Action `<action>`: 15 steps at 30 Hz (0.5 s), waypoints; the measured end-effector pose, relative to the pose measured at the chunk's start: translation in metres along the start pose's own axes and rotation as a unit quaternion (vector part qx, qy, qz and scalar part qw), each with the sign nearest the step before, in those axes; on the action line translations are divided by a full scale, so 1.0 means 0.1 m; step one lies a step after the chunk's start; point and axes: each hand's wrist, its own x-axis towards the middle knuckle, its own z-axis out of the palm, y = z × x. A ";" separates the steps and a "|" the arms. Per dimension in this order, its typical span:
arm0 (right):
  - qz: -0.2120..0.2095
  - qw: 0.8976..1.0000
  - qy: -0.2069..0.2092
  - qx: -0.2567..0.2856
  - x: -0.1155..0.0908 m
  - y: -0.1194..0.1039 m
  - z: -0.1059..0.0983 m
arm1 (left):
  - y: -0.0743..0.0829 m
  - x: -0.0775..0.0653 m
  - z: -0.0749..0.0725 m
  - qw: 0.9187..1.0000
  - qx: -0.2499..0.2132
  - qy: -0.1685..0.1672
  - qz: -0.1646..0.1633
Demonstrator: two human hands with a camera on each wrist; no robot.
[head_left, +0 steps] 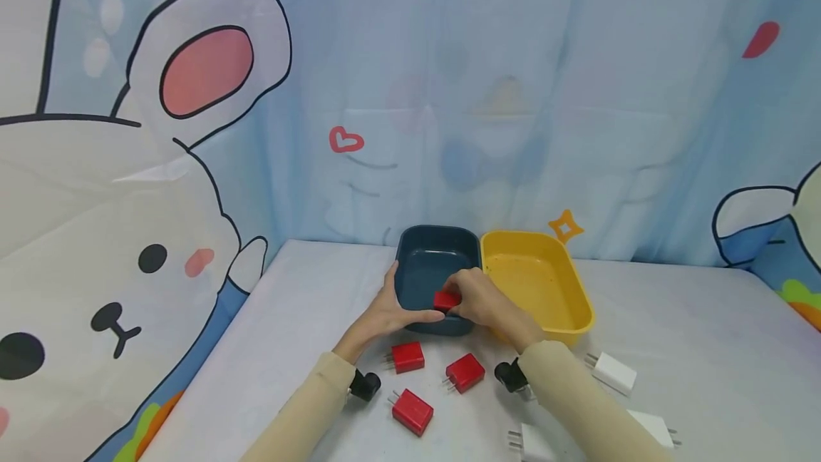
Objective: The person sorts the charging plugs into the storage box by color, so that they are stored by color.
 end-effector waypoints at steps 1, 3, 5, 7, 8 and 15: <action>0.001 1.000 -0.003 -0.003 0.01 0.00 0.01 | 0.00 0.00 0.00 1.000 0.001 0.000 0.002; 0.004 1.000 -0.007 -0.014 0.03 0.00 0.03 | -0.01 -0.01 0.00 1.000 0.003 0.000 0.005; 0.010 1.000 -0.007 -0.025 0.04 0.00 0.04 | -0.01 -0.01 0.00 1.000 0.003 -0.003 0.008; 0.010 0.999 -0.002 -0.034 0.05 0.00 0.06 | -0.01 -0.02 0.00 1.000 0.002 -0.004 0.010; 0.009 0.999 0.001 -0.037 0.06 0.00 0.06 | -0.01 -0.01 0.00 1.000 0.001 -0.004 0.010; -0.004 0.998 0.000 -0.060 0.09 -0.02 0.09 | 0.00 -0.01 -0.01 1.000 0.000 -0.001 0.008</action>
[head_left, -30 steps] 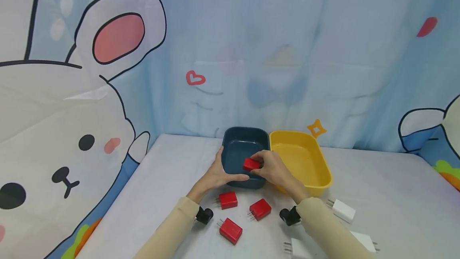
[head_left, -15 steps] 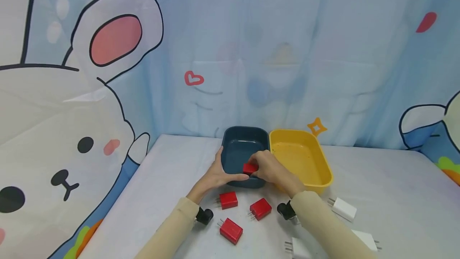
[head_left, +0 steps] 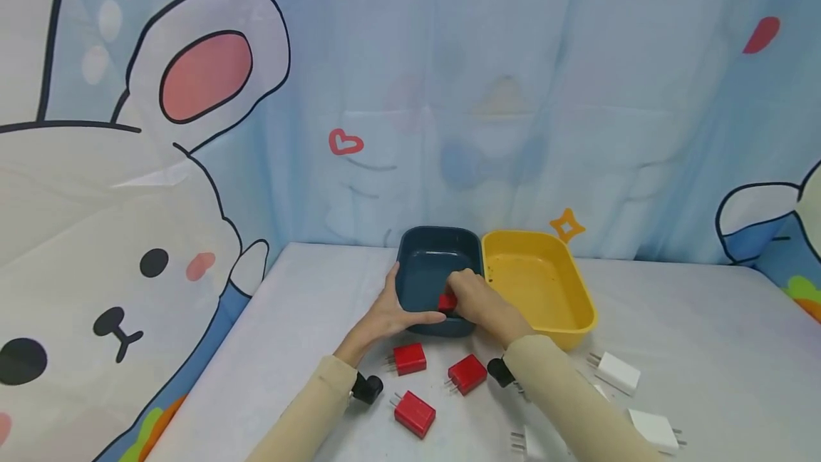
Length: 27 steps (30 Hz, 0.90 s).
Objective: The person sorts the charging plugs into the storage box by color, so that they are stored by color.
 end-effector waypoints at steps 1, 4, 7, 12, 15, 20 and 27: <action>0.001 1.000 -0.003 -0.003 0.01 -0.01 0.01 | 0.00 0.00 0.00 1.000 0.000 0.000 0.000; 0.008 1.000 -0.015 -0.003 0.03 -0.02 0.02 | -0.02 0.00 -0.01 1.000 0.001 0.003 -0.002; 0.020 0.999 -0.026 -0.002 0.05 -0.04 0.02 | -0.02 0.00 -0.01 1.000 0.005 0.005 -0.005; 0.038 0.999 -0.031 -0.008 0.06 -0.06 0.03 | -0.02 0.00 0.00 1.000 0.004 0.003 -0.008; 0.043 0.999 -0.029 -0.008 0.04 -0.06 0.01 | 0.00 0.00 0.02 1.000 0.000 0.003 -0.006; 0.020 0.999 -0.024 -0.011 -0.01 -0.03 -0.03 | 0.02 0.00 0.04 1.000 -0.003 -0.001 0.001; -0.020 0.999 0.019 -0.026 -0.18 -0.09 -0.25 | -0.01 0.01 0.00 1.000 0.003 0.001 0.000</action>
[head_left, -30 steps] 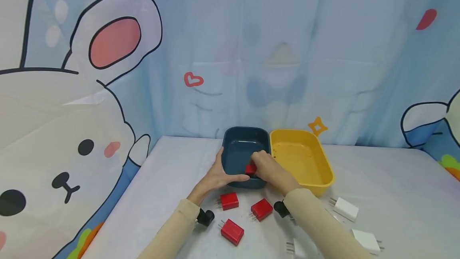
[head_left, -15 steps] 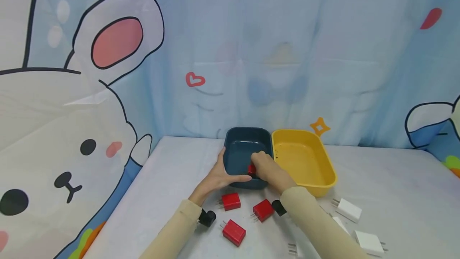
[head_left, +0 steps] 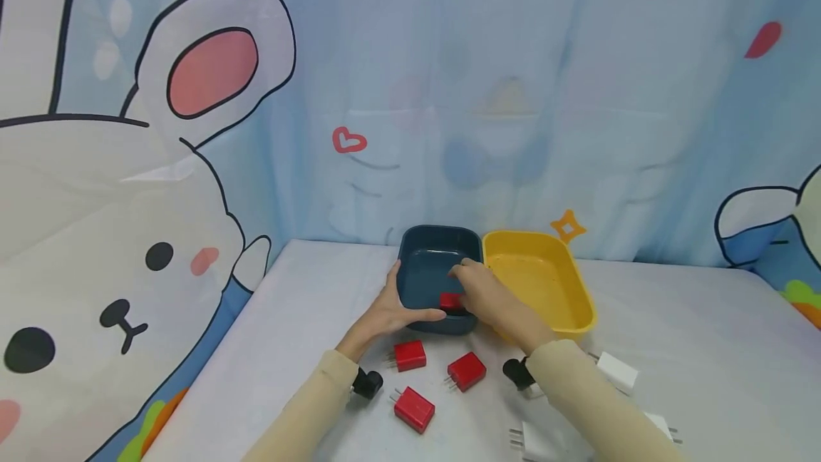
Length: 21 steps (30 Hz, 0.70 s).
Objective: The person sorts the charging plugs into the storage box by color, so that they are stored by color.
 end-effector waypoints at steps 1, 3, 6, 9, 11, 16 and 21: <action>-0.004 1.000 0.010 0.003 -0.04 -0.01 -0.07 | 0.01 0.01 0.00 1.000 0.004 0.001 -0.001; -0.014 1.000 0.025 0.009 -0.13 -0.04 -0.20 | 0.01 0.02 -0.01 1.000 0.010 0.000 -0.003; -0.052 0.998 0.044 0.011 -0.27 -0.09 -0.36 | 0.00 0.01 -0.02 1.000 0.012 0.003 -0.002; -0.092 0.994 0.057 0.004 -0.41 -0.13 -0.47 | -0.02 0.00 -0.04 1.000 0.009 0.007 0.002; -0.115 0.991 0.064 -0.002 -0.51 -0.17 -0.52 | -0.04 0.01 -0.05 1.000 0.005 0.008 0.002; -0.161 0.986 0.046 0.025 -0.71 -0.22 -0.57 | -0.03 0.00 -0.03 1.000 -0.003 0.009 0.008; -0.159 0.983 -0.040 0.087 -0.84 -0.28 -0.53 | 0.03 -0.02 0.03 1.000 0.004 0.005 0.011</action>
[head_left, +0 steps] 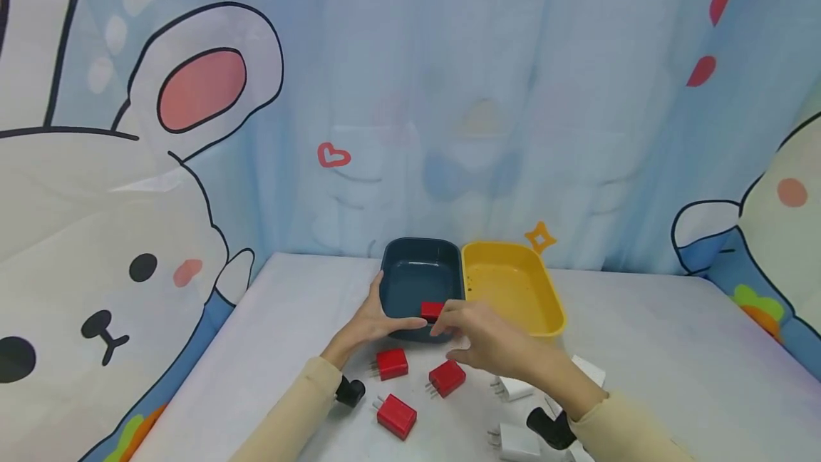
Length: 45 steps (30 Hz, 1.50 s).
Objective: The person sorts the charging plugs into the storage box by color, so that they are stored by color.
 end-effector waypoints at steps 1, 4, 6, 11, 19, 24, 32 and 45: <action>0.007 1.000 -0.016 0.016 0.00 0.01 0.04 | -0.01 0.00 0.00 1.000 0.002 0.000 -0.001; 0.020 0.997 -0.058 0.051 0.02 0.13 0.18 | -0.01 0.02 0.00 1.000 0.004 0.000 -0.001; 0.007 0.996 -0.074 0.054 0.04 0.34 0.35 | -0.01 0.02 -0.01 1.000 0.002 0.003 0.000; -0.003 0.995 -0.092 0.048 0.05 0.96 0.82 | -0.02 0.02 0.00 1.000 0.008 0.005 -0.001; -0.001 0.994 -0.104 0.035 0.10 1.18 1.07 | -0.04 -0.03 -0.01 1.000 0.002 0.008 -0.009; 0.004 0.994 -0.108 0.007 0.14 1.17 1.11 | -0.05 -0.01 -0.03 1.000 -0.002 0.010 -0.004; 0.031 0.993 -0.111 0.010 0.10 1.21 1.12 | -0.02 0.02 0.00 1.000 -0.001 0.006 0.002; 0.011 0.994 -0.111 -0.001 0.01 1.09 1.03 | -0.04 0.02 0.00 1.000 -0.008 0.005 0.004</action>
